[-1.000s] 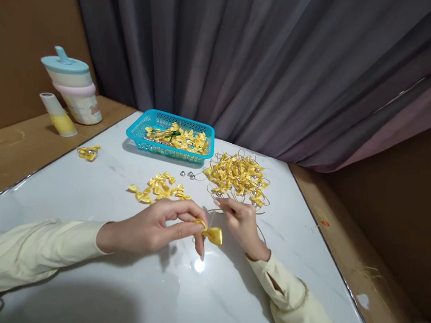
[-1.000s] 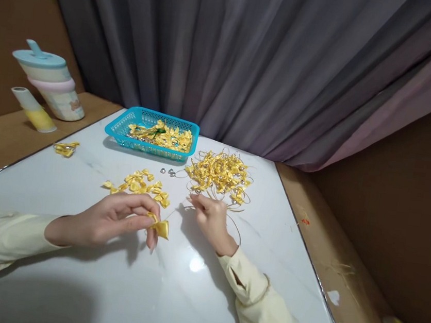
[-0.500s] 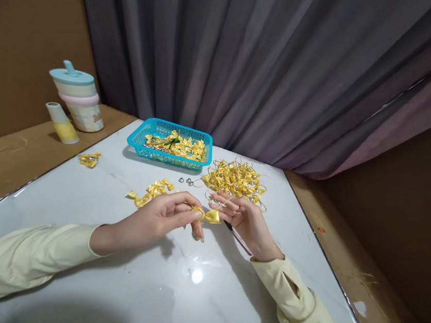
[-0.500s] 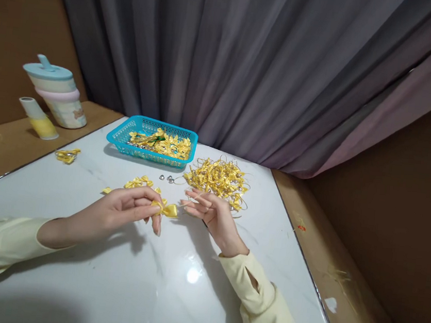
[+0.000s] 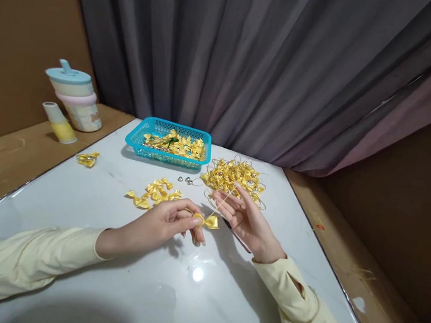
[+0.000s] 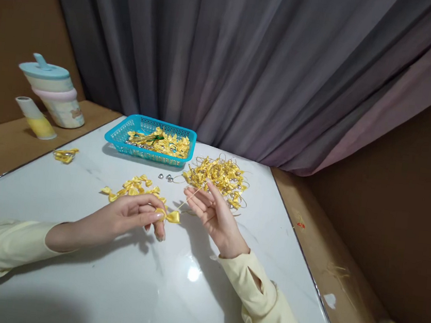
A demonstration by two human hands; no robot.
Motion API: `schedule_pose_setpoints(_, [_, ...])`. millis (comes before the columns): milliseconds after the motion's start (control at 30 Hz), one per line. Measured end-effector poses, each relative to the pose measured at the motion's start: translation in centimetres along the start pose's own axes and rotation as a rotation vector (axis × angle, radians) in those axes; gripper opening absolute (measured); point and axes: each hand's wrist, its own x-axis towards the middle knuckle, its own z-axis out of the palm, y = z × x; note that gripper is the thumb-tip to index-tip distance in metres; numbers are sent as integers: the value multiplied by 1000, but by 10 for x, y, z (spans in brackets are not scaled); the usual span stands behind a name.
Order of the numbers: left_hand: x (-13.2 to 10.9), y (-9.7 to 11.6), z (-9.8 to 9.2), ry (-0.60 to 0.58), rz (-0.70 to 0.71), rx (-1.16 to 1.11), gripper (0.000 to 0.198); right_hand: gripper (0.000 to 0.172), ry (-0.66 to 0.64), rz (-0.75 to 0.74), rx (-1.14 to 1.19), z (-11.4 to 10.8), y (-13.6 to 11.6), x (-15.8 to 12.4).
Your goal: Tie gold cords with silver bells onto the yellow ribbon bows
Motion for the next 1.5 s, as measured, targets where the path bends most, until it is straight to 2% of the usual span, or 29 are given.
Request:
schedule_pose_setpoints(200, [0, 0, 2, -6, -28, -13, 18, 25, 18, 52, 63, -1, -1, 2])
schedule_pose_setpoints(367, [0, -3, 3, -15, -32, -11, 19, 18, 5, 91, 93, 2, -3, 0])
schedule_pose_setpoints(500, [1, -3, 1, -8, -18, -1, 20, 30, -61, 101, 75, 5, 0, -4])
schedule_pose_setpoints(633, [2, 0, 1, -5, -26, -3, 19, 45, -195, -60, -53, 0, 4, -4])
schedule_pose_setpoints(733, [1, 2, 1, 3, -26, -11, 19, 46, -373, -152, -246, -1, 6, -9])
schedule_pose_setpoints(800, [0, 3, 1, 12, -25, -24, 19, 42, -516, -99, -398, 3, 6, -16])
schedule_pose_setpoints(900, [0, 3, 1, 20, -26, -33, 18, 18, -628, -113, -660, 11, 5, -27])
schedule_pose_setpoints(967, [0, 3, 0, 15, -25, -31, 18, 7, -620, -193, -792, 14, 5, -31])
schedule_pose_setpoints(1167, [2, 2, -1, 20, -7, -47, 17, 21, -542, -252, -1004, 9, 6, -24])
schedule_pose_setpoints(1367, [4, -2, -2, 76, -10, -32, 17, 28, -377, -720, -1232, 3, 14, -19])
schedule_pose_setpoints(1433, [4, -3, -3, 97, -11, -4, 18, 30, -343, -732, -1274, 2, 14, -19])
schedule_pose_setpoints(1500, [4, -2, -3, 114, -4, 47, 19, 31, -310, -646, -1275, 2, 13, -21])
